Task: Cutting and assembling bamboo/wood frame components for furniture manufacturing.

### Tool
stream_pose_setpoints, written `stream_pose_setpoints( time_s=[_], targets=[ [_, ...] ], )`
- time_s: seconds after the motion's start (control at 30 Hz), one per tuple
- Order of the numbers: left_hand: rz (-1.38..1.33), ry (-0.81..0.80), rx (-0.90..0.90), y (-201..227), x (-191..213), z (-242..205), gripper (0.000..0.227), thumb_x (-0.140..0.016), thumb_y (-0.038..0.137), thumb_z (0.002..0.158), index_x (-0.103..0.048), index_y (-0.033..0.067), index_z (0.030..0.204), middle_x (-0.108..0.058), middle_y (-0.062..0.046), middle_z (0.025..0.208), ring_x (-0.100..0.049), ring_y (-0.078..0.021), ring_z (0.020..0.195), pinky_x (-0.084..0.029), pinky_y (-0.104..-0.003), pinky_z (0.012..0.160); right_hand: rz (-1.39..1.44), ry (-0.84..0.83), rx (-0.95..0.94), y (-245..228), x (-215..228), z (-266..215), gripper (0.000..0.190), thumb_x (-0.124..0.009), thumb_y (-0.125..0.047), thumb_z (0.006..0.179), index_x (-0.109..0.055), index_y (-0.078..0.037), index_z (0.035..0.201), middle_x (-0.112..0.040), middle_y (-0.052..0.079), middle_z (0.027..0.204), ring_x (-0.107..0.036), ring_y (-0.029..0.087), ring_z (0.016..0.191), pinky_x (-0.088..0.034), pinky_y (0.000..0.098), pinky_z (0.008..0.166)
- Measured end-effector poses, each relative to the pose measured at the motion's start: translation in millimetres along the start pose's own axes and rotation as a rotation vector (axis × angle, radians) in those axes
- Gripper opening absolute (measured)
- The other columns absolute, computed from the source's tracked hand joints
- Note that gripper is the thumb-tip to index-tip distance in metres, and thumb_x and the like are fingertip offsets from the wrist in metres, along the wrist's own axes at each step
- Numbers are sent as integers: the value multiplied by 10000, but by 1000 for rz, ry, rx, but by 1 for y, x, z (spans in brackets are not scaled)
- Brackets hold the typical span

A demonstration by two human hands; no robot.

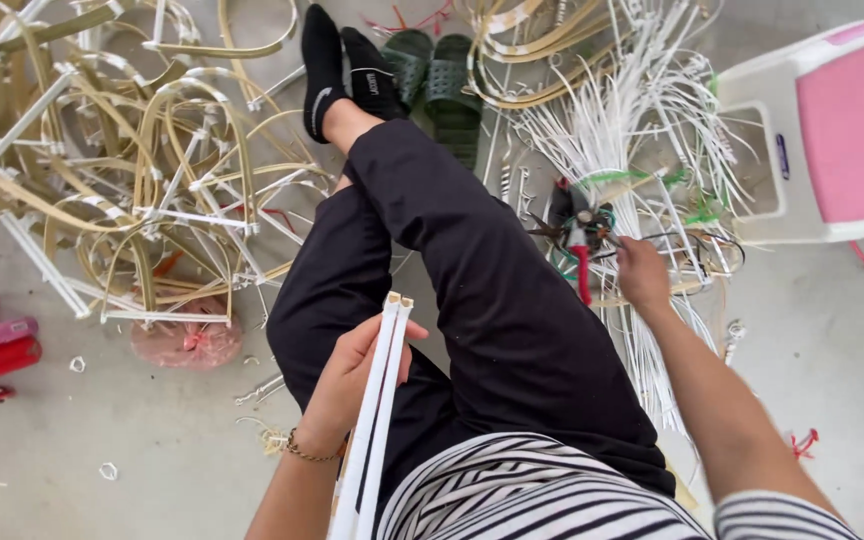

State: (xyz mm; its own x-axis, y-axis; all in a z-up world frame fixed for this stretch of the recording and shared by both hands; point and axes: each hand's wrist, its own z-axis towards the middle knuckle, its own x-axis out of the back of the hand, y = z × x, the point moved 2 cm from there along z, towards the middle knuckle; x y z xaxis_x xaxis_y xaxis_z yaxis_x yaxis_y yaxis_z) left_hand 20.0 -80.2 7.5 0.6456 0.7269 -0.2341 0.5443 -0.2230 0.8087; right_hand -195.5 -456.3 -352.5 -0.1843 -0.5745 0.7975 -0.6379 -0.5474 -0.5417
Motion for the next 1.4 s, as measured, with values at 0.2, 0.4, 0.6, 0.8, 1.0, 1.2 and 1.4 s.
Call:
stream_pose_setpoints(
  time_s=[0.2, 0.4, 0.6, 0.8, 1.0, 1.2, 1.4],
  targets=[
    [-83, 64, 40, 0, 2, -16, 266, -506, 140, 1039, -620, 62, 1267, -599, -1, 686, -476, -33, 520, -383, -179, 484, 241, -99, 163, -101, 139, -2, 253, -621, -148, 1047, -696, -50, 1268, -688, 123, 974, -687, 213, 812, -539, 337, 746],
    [-52, 82, -100, -22, -7, -23, 284, -477, 173, 1094, -590, 100, 1345, -569, 30, 766, -483, -10, 616, -412, -172, 557, -112, -325, 737, -256, 179, -62, 783, -725, -516, 722, -587, -117, 1381, -661, 130, 1211, -588, 291, 1160, -403, 501, 999],
    [67, 81, -126, -4, -13, -45, 287, -439, 247, 1125, -632, 66, 1238, -539, 55, 717, -449, -12, 570, -398, -191, 527, -470, -264, 794, -262, 188, -77, 1062, -704, -670, 637, -460, -116, 1509, -638, 151, 1245, -594, 305, 1127, -385, 551, 987],
    [271, 96, -192, 3, -11, -57, 293, -464, 284, 1093, -642, 69, 1183, -531, 19, 626, -473, -56, 537, -433, -240, 529, 245, -797, 216, -225, 191, -89, 678, -703, -360, 839, -565, -150, 1468, -677, 49, 939, -625, 163, 772, -521, 316, 690],
    [379, 119, -295, -3, -12, -59, 287, -481, 280, 1115, -553, 28, 999, -558, -40, 654, -479, -137, 538, -436, -292, 537, 582, -968, 296, -303, 209, -123, 348, -781, -191, 832, -644, -67, 1127, -583, -10, 739, -535, 111, 648, -479, 277, 586],
    [398, 116, -348, 3, -8, -69, 271, -469, 268, 1092, -532, 29, 981, -577, -83, 666, -532, -213, 541, -453, -333, 549, 370, -1036, 348, -330, 199, -133, 218, -776, -175, 842, -604, -73, 929, -551, -32, 712, -490, 96, 631, -448, 276, 589],
    [414, 133, -341, -8, -6, -69, 279, -477, 261, 1103, -554, 21, 986, -601, -104, 688, -562, -250, 558, -465, -342, 565, 465, -1061, 296, -331, 189, -138, 179, -752, -127, 849, -583, -83, 893, -506, -29, 712, -455, 84, 660, -412, 282, 586]
  ],
)
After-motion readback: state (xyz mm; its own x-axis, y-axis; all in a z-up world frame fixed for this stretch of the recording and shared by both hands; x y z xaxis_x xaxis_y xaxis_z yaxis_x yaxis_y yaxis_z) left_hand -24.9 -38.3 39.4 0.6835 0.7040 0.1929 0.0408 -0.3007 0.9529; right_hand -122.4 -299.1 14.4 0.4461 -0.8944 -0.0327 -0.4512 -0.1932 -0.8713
